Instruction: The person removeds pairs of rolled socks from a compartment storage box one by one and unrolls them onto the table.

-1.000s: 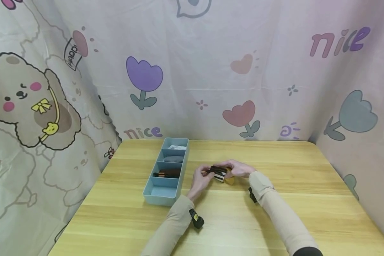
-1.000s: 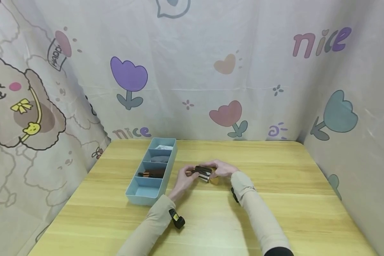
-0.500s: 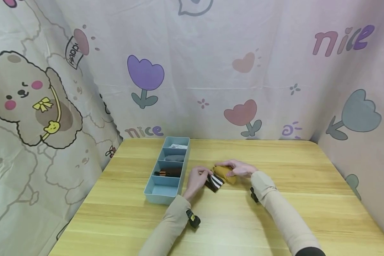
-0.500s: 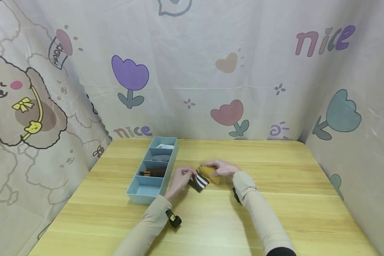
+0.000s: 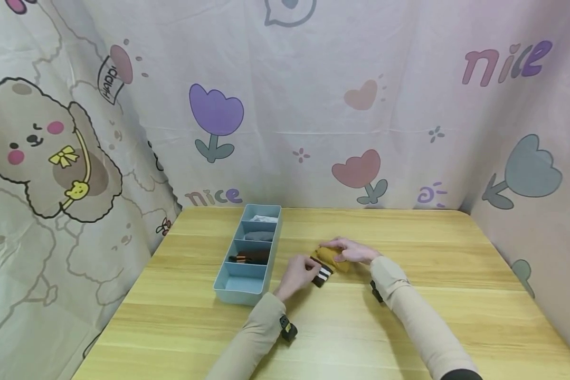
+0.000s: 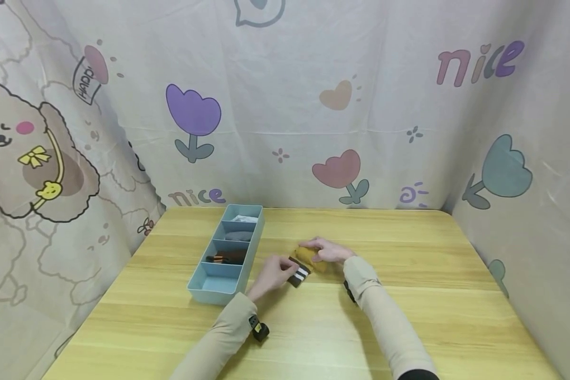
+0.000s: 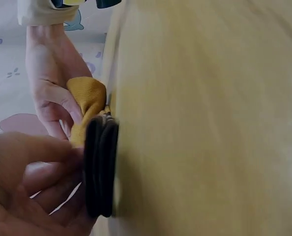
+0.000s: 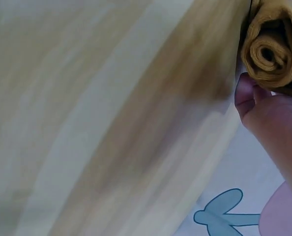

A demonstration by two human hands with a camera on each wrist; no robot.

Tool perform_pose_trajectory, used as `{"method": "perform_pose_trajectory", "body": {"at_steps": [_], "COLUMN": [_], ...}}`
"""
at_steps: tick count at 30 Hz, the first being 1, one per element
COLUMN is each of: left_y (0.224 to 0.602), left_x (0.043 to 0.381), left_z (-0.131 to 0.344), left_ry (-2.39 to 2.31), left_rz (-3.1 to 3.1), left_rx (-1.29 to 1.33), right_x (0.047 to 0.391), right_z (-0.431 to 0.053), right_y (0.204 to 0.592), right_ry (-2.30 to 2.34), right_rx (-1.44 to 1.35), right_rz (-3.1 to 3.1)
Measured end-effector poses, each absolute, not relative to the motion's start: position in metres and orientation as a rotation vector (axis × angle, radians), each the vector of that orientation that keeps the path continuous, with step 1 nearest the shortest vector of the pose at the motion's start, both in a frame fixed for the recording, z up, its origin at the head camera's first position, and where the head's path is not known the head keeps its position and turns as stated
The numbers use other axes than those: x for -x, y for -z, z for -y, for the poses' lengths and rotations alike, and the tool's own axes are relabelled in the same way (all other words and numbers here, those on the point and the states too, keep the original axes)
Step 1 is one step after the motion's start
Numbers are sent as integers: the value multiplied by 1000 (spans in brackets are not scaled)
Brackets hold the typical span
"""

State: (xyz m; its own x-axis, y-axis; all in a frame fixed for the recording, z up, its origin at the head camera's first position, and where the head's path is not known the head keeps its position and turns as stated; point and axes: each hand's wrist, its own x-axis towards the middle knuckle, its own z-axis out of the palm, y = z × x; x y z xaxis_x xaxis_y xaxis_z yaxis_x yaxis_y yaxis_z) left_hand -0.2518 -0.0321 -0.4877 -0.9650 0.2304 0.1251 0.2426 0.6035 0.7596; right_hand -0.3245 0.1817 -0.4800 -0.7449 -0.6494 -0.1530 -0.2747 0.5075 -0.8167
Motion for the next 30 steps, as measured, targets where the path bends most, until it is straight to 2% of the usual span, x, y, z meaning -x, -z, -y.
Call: {"method": "perform_pose_trajectory", "body": {"at_steps": [3,11,23,30], "left_y": [490,487,487,489], "left_x": [254,259,261,262], "left_z": [34,37,35,34], "left_ry": [1266,1466,1574,1582], "left_rz": [2817,2905,2907,2922], "left_rx": [491,532,613,665], "right_x": [325,323,314,313], "right_z": [-183,-184,-193,-192], "right_y": [481,484,480,481], "right_ry": [1159,1267,1040,1088], "right_rx": [801,795,810,809], "right_rz": [-2316,-2349,-2558,-2551]}}
